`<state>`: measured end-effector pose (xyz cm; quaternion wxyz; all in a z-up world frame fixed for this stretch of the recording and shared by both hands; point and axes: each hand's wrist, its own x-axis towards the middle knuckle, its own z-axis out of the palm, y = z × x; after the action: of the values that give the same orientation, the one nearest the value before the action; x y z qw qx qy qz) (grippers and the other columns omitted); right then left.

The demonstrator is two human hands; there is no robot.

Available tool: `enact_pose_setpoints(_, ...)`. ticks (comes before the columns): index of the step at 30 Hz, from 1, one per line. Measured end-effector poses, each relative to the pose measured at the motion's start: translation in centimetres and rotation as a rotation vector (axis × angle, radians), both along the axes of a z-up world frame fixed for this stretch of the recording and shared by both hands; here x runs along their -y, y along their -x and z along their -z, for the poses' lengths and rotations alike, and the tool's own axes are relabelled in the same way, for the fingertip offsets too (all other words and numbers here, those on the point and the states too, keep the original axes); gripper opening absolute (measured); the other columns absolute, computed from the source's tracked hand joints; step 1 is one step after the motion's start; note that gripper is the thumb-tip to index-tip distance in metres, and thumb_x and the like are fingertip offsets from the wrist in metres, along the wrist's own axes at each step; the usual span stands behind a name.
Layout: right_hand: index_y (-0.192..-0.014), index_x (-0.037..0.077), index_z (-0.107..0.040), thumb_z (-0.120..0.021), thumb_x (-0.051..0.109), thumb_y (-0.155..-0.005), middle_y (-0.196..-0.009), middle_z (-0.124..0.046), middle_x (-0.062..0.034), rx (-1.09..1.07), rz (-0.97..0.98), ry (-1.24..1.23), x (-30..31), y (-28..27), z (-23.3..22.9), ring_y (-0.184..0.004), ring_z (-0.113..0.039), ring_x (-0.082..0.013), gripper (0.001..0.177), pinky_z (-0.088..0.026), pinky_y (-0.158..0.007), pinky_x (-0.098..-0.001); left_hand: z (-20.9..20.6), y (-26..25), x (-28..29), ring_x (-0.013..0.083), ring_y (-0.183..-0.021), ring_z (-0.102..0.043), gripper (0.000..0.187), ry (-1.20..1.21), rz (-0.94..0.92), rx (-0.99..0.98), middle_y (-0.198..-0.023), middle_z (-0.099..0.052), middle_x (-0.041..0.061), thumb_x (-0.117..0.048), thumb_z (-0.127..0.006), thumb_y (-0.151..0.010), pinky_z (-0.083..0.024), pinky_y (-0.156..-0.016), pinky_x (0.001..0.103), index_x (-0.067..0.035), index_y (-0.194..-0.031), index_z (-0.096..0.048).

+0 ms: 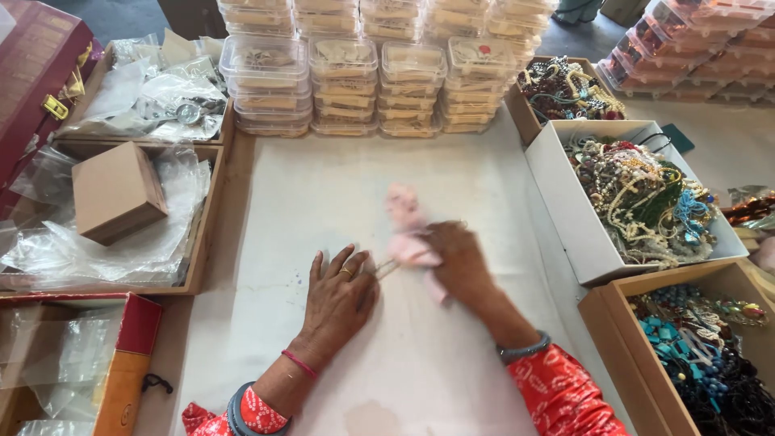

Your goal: The person cleans a small plastic container with a pink cloth, places it into a small cloth bag, and stacks it with other containers. They then pick up a beaded necklace from a box, wipe it with the cloth, and place it back into the box.

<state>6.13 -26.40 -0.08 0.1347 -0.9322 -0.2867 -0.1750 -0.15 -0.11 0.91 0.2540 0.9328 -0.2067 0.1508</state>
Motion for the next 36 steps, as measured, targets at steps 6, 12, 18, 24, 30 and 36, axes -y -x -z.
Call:
enact_pose_setpoints(6, -0.114, 0.009, -0.072, -0.066, 0.03, -0.09, -0.111, -0.069, -0.015, -0.09, 0.658, -0.273, 9.6, -5.6, 3.8, -0.105, -0.062, -0.0389, 0.032, -0.049, -0.087, -0.0496, -0.6, 0.2, -0.1, 0.0293, -0.134, -0.049, 0.017, 0.057, -0.046, 0.061, -0.131, -0.064, 0.009, -0.024, -0.071, -0.087, -0.028, -0.114, 0.062, -0.009, -0.094, -0.073)
enact_pose_setpoints(12, -0.092, 0.004, -0.073, -0.06, 0.055, -0.101, -0.089, -0.066, -0.018, -0.121, 0.805, -0.413, 7.8, -4.6, 2.0, -0.091, -0.065, -0.0416, 0.053, -0.051, -0.078, -0.0536, -2.0, -1.6, 4.4, 0.0269, -0.114, -0.059, 0.021, 0.145, 0.063, 0.079, -0.117, -0.067, 0.007, -0.022, -0.074, -0.088, -0.048, -0.096, 0.045, -0.008, -0.103, -0.073)
enact_pose_setpoints(18, -0.114, 0.008, -0.07, -0.052, 0.048, -0.104, -0.117, -0.065, -0.0141, 0.004, 0.633, -0.308, 8.3, -5.2, 4.0, -0.107, -0.064, -0.0382, 0.044, -0.05, -0.09, -0.0525, 0.7, -7.0, 10.8, 0.0264, -0.107, -0.059, 0.017, -0.126, 0.125, -0.026, -0.106, -0.066, 0.007, -0.019, -0.072, -0.087, -0.051, -0.082, 0.042, -0.007, -0.098, -0.071)
enact_pose_setpoints(24, -0.155, 0.007, -0.036, -0.076, 0.047, -0.083, -0.153, -0.038, -0.0187, -0.285, 0.212, -0.195, 9.5, -3.9, -0.4, -0.14, -0.035, -0.0411, 0.092, -0.028, -0.109, -0.0522, 0.5, -8.9, 12.5, 0.0279, -0.101, -0.064, 0.009, -0.148, 0.02, -0.077, -0.1, -0.069, 0.008, -0.01, -0.066, -0.089, -0.052, -0.079, 0.044, -0.008, -0.097, -0.069)
enact_pose_setpoints(30, -0.151, 0.018, -0.048, -0.079, 0.029, -0.082, -0.161, -0.038, -0.0118, -0.499, -0.028, -0.185, 13.1, -4.7, 1.0, -0.144, -0.031, -0.04, 0.077, -0.027, -0.117, -0.0465, -2.9, -11.9, 12.4, 0.0231, -0.085, -0.07, 0.012, 0.901, 0.166, -0.445, -0.089, -0.074, 0.011, -0.011, -0.069, -0.1, -0.057, -0.075, 0.035, 0.0, -0.103, -0.065)
enact_pose_setpoints(36, -0.134, 0.024, -0.067, -0.069, 0.006, -0.076, -0.139, -0.061, -0.0072, -0.305, 0.107, -0.187, 11.3, -4.6, 1.0, -0.129, -0.052, -0.0363, 0.06, -0.043, -0.11, -0.044, -4.4, -7.4, 7.9, 0.0186, -0.098, -0.073, 0.03, 1.573, 0.212, -0.569, -0.103, -0.075, 0.009, -0.009, -0.072, -0.094, -0.06, -0.087, 0.029, -0.001, -0.122, -0.062)
